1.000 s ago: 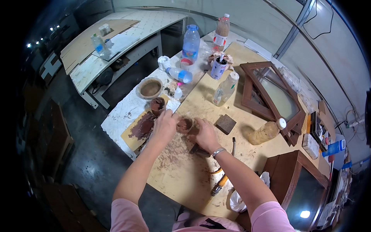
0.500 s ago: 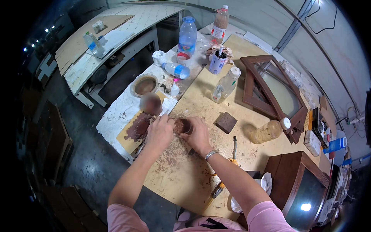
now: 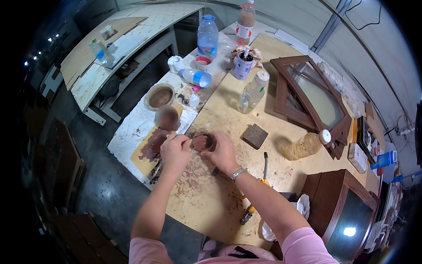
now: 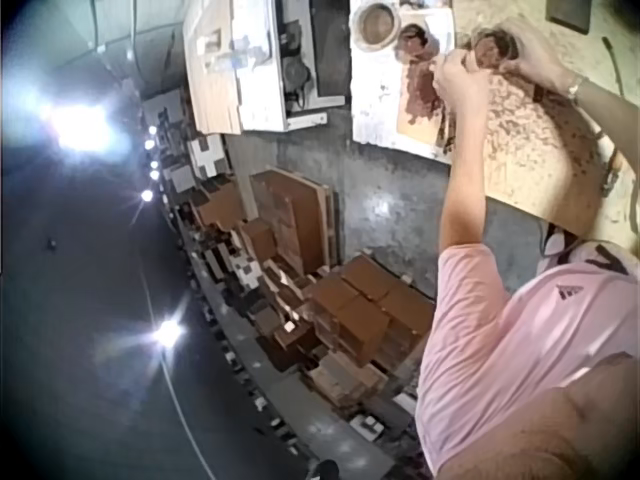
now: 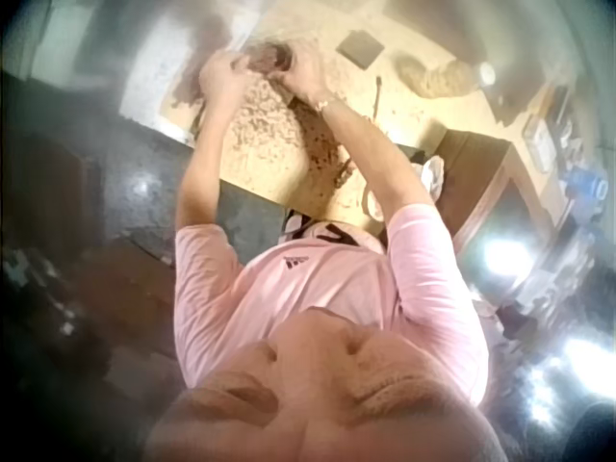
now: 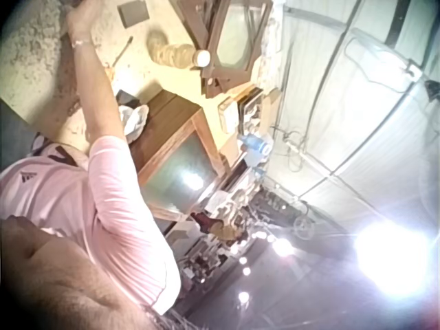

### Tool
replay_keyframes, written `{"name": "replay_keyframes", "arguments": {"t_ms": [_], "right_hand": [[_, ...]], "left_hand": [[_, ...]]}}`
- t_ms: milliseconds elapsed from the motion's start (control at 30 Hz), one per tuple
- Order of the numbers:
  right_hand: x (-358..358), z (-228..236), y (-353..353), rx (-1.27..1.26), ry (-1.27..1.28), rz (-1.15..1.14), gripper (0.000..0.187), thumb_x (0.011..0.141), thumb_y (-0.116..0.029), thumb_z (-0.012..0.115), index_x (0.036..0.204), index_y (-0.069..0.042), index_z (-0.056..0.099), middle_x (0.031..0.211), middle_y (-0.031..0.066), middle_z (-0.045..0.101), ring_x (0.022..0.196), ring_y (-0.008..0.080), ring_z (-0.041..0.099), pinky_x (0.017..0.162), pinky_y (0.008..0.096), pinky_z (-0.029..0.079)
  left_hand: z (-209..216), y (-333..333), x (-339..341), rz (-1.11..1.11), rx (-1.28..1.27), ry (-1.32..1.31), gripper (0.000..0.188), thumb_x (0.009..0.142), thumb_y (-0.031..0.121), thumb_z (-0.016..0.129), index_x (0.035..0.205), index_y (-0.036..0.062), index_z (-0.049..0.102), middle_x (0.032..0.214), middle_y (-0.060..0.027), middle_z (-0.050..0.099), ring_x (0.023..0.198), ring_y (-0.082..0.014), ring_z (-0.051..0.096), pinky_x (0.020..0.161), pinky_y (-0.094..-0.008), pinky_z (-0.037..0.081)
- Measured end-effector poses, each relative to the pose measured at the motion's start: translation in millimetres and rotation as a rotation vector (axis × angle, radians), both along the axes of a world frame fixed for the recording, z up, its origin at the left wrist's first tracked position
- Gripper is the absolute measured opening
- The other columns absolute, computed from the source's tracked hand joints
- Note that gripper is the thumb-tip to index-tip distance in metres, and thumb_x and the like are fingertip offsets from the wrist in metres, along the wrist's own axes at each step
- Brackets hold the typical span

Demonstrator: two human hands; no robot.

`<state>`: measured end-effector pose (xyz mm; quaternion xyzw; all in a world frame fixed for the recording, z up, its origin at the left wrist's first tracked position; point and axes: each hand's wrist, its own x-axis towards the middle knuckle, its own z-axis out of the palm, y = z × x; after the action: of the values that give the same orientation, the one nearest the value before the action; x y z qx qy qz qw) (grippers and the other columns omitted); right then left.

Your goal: The person cleans and finishes wooden window frames in a workshop. They wipe the frames with a cloth, sand the edges with a sanding block, and apply a finish using a small brush. The person handles multiple frames, moving them around the workbench to access different sides.

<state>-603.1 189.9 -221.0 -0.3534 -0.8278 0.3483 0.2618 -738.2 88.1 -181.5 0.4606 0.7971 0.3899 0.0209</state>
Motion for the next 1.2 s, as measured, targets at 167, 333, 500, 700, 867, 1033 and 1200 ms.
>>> {"name": "replay_keyframes", "arguments": {"t_ms": [167,333,500,700,867,1033,1200], "right_hand": [[6,9,6,-0.041,-0.063,0.061,0.055,0.063,-0.005,0.078,0.114,-0.001,0.059,0.107,0.0156,0.059,0.106,0.0359,0.054,0.092,0.042,0.046],[23,19,16,-0.032,-0.157,0.023,0.054,0.068,-0.001,0.073,0.119,-0.002,0.058,0.117,0.0171,0.055,0.111,0.0369,0.053,0.095,0.0423,0.046],[51,54,26,-0.008,-0.262,0.033,0.046,0.072,-0.003,0.07,0.116,-0.001,0.06,0.117,0.0164,0.055,0.109,0.0355,0.056,0.094,0.0413,0.047],[104,117,31,0.127,-0.278,0.127,0.032,0.076,-0.009,0.068,0.107,-0.001,0.064,0.111,0.0146,0.057,0.096,0.0308,0.062,0.087,0.0389,0.051],[182,153,32,0.11,-0.5,0.156,0.028,0.078,-0.015,0.067,0.103,-0.004,0.066,0.108,0.0147,0.062,0.102,0.0341,0.061,0.086,0.0422,0.051],[234,150,-23,0.09,-0.996,0.429,0.036,0.072,-0.031,0.074,0.099,-0.008,0.07,0.098,0.0137,0.067,0.092,0.0325,0.066,0.079,0.0411,0.053],[267,156,-69,0.206,-1.046,0.431,0.041,0.067,-0.041,0.081,0.094,-0.011,0.074,0.099,0.0104,0.069,0.09,0.0288,0.069,0.075,0.0403,0.055]], "left_hand": [[-27,-11,-8,0.108,0.035,-0.612,0.011,0.089,0.011,0.065,0.084,0.0009,0.066,0.066,-0.0056,0.061,0.053,-0.0137,0.056,0.049,-0.0298,0.042],[-39,-20,-7,0.15,0.107,-1.027,0.011,0.095,0.011,0.059,0.091,0.0028,0.065,0.069,-0.0029,0.064,0.054,-0.0056,0.053,0.049,-0.0204,0.041],[-43,-22,0,0.126,0.199,-1.148,0.012,0.095,0.012,0.059,0.096,0.0012,0.066,0.074,-0.004,0.066,0.059,-0.0078,0.057,0.055,-0.0217,0.045],[-38,-26,11,0.113,0.296,-1.191,0.012,0.094,0.011,0.061,0.101,0.0014,0.065,0.083,-0.0046,0.066,0.069,-0.0115,0.061,0.064,-0.0247,0.048],[-47,-34,12,0.035,0.432,-1.531,0.018,0.093,0.015,0.062,0.109,0.0056,0.061,0.092,-0.0027,0.062,0.083,-0.0131,0.058,0.076,-0.0291,0.048],[-37,-36,27,0.038,0.54,-1.785,0.017,0.094,0.015,0.062,0.107,0.0056,0.061,0.097,-0.0034,0.063,0.086,-0.014,0.058,0.077,-0.0297,0.048],[-23,-36,56,-0.15,0.608,-1.93,0.015,0.096,0.012,0.055,0.107,0.0042,0.061,0.105,-0.0076,0.065,0.092,-0.0177,0.061,0.079,-0.0328,0.05]]}}
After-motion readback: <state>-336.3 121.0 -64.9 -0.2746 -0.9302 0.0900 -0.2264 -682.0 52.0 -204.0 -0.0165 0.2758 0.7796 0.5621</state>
